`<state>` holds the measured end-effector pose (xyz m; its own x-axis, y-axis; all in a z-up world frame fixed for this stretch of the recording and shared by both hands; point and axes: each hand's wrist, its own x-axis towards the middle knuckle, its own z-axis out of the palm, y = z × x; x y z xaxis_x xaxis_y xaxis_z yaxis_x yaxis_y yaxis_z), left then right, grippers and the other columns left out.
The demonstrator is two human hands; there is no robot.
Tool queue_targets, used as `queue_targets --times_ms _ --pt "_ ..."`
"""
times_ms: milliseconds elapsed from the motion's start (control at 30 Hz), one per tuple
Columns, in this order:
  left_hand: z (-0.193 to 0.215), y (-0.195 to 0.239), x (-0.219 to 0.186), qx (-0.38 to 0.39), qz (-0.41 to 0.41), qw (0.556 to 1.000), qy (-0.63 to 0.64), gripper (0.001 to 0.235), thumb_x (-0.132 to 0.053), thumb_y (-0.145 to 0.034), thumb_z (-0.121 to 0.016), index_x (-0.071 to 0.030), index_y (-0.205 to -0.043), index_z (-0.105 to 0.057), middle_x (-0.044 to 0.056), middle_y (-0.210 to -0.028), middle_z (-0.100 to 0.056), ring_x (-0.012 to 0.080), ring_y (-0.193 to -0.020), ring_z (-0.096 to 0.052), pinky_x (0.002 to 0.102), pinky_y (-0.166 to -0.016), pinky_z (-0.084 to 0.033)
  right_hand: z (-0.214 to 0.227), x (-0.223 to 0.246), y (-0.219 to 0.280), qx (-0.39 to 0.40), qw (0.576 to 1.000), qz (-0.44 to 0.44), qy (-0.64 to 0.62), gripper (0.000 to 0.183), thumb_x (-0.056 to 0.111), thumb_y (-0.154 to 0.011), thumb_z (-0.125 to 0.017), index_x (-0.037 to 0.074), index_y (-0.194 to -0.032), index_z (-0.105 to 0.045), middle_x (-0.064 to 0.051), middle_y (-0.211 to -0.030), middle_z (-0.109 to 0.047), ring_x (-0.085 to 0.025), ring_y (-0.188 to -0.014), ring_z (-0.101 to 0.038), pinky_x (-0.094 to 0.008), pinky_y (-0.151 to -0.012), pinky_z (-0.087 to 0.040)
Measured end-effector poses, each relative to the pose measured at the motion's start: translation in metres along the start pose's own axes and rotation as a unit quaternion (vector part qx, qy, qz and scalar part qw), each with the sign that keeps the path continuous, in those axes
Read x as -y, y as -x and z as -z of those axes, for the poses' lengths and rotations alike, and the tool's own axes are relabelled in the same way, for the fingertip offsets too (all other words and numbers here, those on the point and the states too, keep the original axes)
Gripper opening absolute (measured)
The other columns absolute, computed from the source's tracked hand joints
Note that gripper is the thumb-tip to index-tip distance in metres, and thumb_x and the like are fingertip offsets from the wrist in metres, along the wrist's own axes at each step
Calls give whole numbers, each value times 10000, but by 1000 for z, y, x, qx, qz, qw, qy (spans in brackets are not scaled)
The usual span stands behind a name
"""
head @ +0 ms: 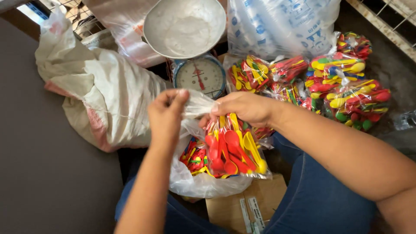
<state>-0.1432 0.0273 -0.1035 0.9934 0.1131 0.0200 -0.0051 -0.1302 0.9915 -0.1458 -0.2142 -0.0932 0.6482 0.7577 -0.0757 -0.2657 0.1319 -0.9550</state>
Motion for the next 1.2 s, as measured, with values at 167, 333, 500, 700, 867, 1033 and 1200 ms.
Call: queue_targets --times_ms 167,333,500,700,867,1033,1200 --pt "-16 17 111 22 -111 988 109 489 -309 -970 -741 3 -1308 -578 87 -1186 -600 158 -1034 -567 296 -892 -492 10 -8 -1 -124 988 67 -55 301 203 -1039 -523 -41 -950 -674 -229 -1227 -726 -271 -1124 -698 -394 -999 -540" --pt "-27 48 48 115 -216 970 1 1128 -427 -679 -864 -59 -1562 -266 141 -1475 -463 253 -1341 -473 429 -1119 -377 -8 16 12 -234 961 135 65 297 233 -1082 -463 -5 -987 -612 -244 -1310 -711 -253 -1040 -624 -398 -937 -486" --pt "-33 59 30 130 62 792 594 1035 -568 -812 -793 -135 -1607 -290 125 -1548 -478 341 -1404 -479 527 -1120 -419 -44 41 24 -243 904 351 -32 268 254 -1151 -417 46 -1064 -562 -252 -1409 -628 -284 -1284 -642 -425 -1185 -493" --pt "-45 73 13 106 50 846 520 825 -365 -843 -812 -57 -1499 -417 145 -1415 -579 309 -1265 -619 493 -1046 -540 -72 13 16 -265 920 280 65 293 223 -1026 -429 52 -1233 -546 -213 -1482 -529 -253 -1317 -535 -390 -1163 -410" --pt "-39 81 17 114 48 868 482 732 -333 -882 -809 -14 -1448 -472 162 -1356 -620 311 -1227 -637 475 -1050 -548 -60 -24 17 -230 917 326 -9 208 239 -1120 -451 49 -1121 -536 -213 -1496 -554 -260 -1367 -558 -406 -1224 -426" --pt "-49 66 51 204 208 738 609 810 -460 -833 -755 -72 -1476 -451 134 -1390 -635 312 -1259 -625 482 -1068 -489 -50 7 2 -234 954 157 -103 367 248 -1107 -425 92 -1365 -633 -187 -1256 -641 -230 -1130 -622 -375 -1052 -473" --pt "-40 51 92 30 -8 961 275 832 -378 -948 -729 -57 -1572 -281 150 -1574 -422 242 -1465 -426 423 -1226 -305 -10 -9 3 -169 957 90 217 335 261 -1072 -455 33 -1210 -657 -70 -1108 -715 -129 -975 -642 -311 -902 -526"
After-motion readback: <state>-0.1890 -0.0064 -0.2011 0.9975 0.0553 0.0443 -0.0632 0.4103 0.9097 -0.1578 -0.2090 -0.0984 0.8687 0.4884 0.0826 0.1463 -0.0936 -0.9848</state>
